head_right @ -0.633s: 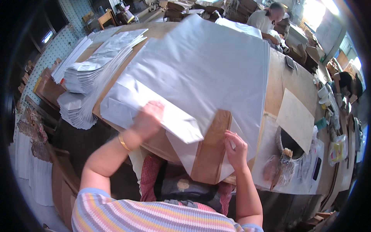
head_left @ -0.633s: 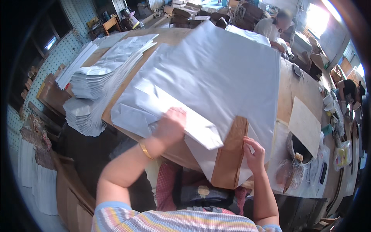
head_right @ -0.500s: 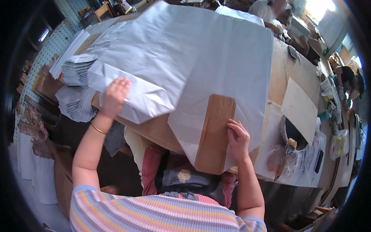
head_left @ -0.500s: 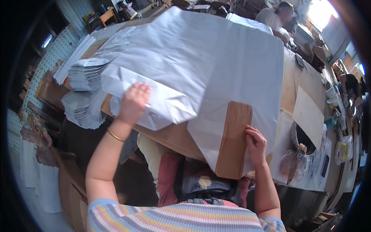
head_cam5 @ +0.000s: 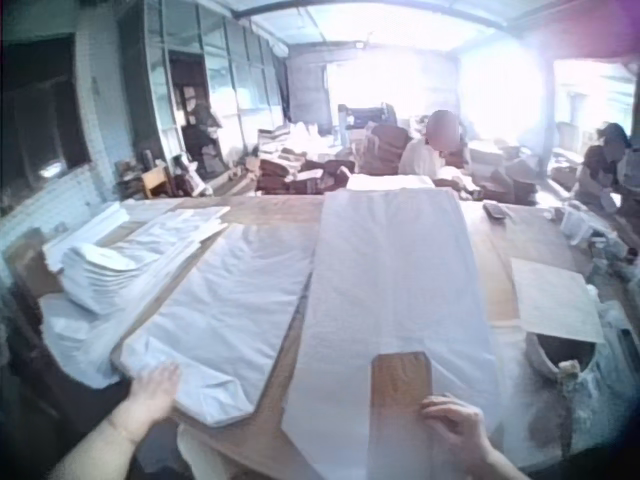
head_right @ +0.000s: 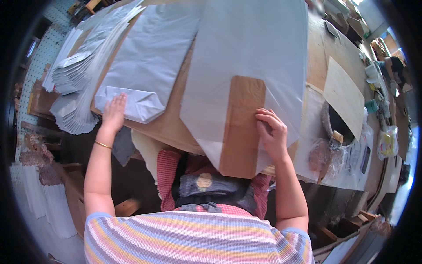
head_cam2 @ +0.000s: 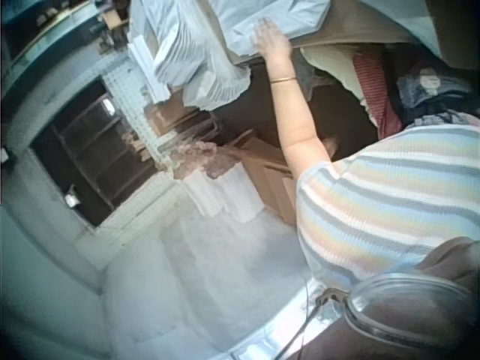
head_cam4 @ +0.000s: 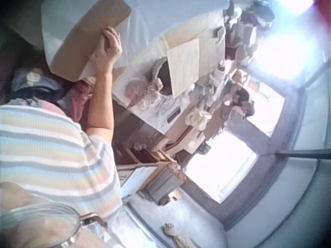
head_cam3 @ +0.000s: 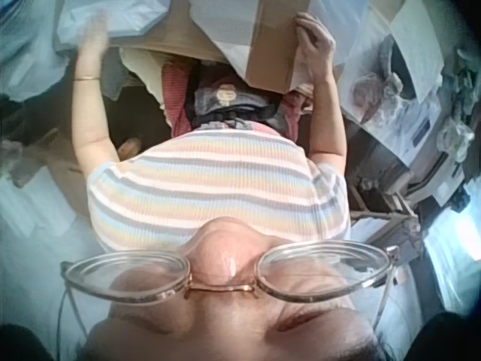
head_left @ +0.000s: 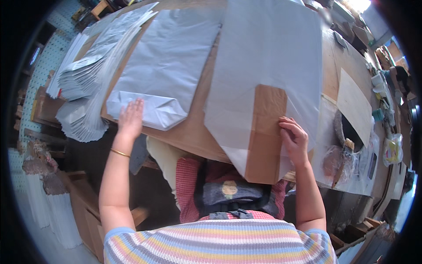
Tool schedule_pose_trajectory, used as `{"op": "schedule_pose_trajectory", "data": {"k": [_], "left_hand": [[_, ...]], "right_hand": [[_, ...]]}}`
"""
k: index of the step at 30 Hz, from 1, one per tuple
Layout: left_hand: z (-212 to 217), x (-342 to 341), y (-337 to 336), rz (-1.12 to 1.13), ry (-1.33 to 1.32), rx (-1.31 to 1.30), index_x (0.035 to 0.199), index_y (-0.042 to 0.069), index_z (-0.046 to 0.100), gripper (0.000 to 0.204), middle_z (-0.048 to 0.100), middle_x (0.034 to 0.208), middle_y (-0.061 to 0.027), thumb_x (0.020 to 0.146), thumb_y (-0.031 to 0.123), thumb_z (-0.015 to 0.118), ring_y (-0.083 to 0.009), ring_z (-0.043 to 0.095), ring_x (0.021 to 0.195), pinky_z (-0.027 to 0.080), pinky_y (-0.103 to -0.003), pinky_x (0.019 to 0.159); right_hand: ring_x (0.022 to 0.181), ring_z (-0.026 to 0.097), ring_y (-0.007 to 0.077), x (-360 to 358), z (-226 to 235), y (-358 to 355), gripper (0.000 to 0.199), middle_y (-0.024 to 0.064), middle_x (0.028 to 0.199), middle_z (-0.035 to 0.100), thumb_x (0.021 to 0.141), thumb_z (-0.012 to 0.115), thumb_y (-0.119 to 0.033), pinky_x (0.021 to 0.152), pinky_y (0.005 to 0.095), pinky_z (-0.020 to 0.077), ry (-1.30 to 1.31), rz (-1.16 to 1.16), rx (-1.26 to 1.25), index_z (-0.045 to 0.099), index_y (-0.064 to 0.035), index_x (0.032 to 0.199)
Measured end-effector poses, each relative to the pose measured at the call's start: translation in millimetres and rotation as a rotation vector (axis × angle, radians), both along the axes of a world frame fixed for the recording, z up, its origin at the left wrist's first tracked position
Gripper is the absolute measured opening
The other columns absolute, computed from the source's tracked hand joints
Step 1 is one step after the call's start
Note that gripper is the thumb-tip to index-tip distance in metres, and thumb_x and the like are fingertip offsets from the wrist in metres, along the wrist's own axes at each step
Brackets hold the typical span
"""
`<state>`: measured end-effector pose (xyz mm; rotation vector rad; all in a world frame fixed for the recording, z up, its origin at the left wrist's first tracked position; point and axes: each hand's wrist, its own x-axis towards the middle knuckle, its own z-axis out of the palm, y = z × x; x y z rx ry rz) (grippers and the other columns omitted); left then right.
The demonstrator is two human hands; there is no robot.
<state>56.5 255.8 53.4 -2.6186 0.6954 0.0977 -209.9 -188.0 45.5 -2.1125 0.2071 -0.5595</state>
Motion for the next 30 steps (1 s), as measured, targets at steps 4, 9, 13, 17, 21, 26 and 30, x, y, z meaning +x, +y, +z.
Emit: {"op": "schedule_pose_trajectory", "data": {"k": [4, 9, 13, 17, 21, 26, 30], "left_hand": [[42, -11, -36, 0.108, 0.058, 0.236, 0.148, 0.006, 0.035, 0.063, 0.035, 0.153, -0.0183, 0.088, 0.008, 0.055, -0.0318, 0.035, 0.141, 0.025, -0.054, 0.114], [56, -87, -151, -0.279, 0.383, -0.706, 0.125, 0.001, 0.055, 0.051, 0.062, 0.111, -0.0175, 0.078, 0.010, 0.073, -0.0358, 0.058, 0.108, 0.046, -0.048, 0.092], [13, -104, -252, -0.227, 0.235, -0.750, 0.121, 0.000, 0.054, 0.064, 0.060, 0.113, -0.0174, 0.071, 0.025, 0.084, -0.0353, 0.056, 0.110, 0.044, -0.045, 0.095], [31, -67, -270, -0.059, 0.563, -0.715, 0.098, -0.004, 0.063, 0.039, 0.065, 0.091, -0.0191, 0.070, 0.016, 0.081, -0.0334, 0.064, 0.089, 0.051, -0.041, 0.079], [35, -53, -239, -0.265, 0.673, -0.851, 0.077, -0.002, 0.068, 0.010, 0.065, 0.076, -0.0185, 0.069, 0.003, 0.071, -0.0337, 0.064, 0.071, 0.050, -0.040, 0.064], [23, -48, -229, -0.630, 0.501, -0.606, 0.079, 0.004, 0.068, 0.011, 0.064, 0.080, -0.0155, 0.070, 0.000, 0.065, -0.0350, 0.064, 0.076, 0.053, -0.040, 0.065], [24, -90, -244, -0.600, 0.136, -0.205, 0.072, 0.005, 0.063, 0.002, 0.064, 0.076, -0.0101, 0.073, 0.005, 0.061, -0.0277, 0.067, 0.073, 0.056, -0.036, 0.066]], "right_hand": [[0.108, 0.065, 0.0276, -17, 13, -12, 0.020, 0.0152, 0.111, 0.069, 0.081, 0.067, -0.003, 0.106, 0.0401, 0.0415, 0.103, 0.067, 0.185, 0.069, 0.0021, 0.100], [0.110, 0.055, 0.0357, -33, 10, -64, 0.052, 0.0163, 0.116, 0.059, 0.071, 0.080, -0.012, 0.093, 0.0414, 0.0475, 0.295, -0.196, -0.295, 0.061, -0.0013, 0.118], [0.105, 0.058, 0.0338, 16, 16, -52, 0.051, 0.0151, 0.114, 0.058, 0.067, 0.083, -0.017, 0.092, 0.0393, 0.0480, 0.386, -0.153, -0.438, 0.062, -0.0001, 0.110], [0.094, 0.060, 0.0312, 40, 27, -59, 0.043, 0.0145, 0.098, 0.061, 0.064, 0.084, -0.019, 0.083, 0.0388, 0.0488, 0.531, -0.044, -0.372, 0.063, -0.0001, 0.096], [0.081, 0.056, 0.0296, 21, 44, -96, 0.019, 0.0123, 0.077, 0.058, 0.068, 0.075, -0.007, 0.073, 0.0419, 0.0470, 0.459, 0.251, -0.352, 0.060, -0.0012, 0.077], [0.082, 0.059, 0.0262, 26, 38, -94, 0.009, 0.0054, 0.075, 0.060, 0.069, 0.066, -0.002, 0.074, 0.0377, 0.0494, 0.286, 0.481, -0.730, 0.061, -0.0050, 0.075], [0.086, 0.061, 0.0211, 12, 45, -68, 0.011, 0.0028, 0.077, 0.060, 0.072, 0.064, -0.008, 0.080, 0.0366, 0.0492, 0.343, 0.392, -1.059, 0.065, -0.0054, 0.083]]}}
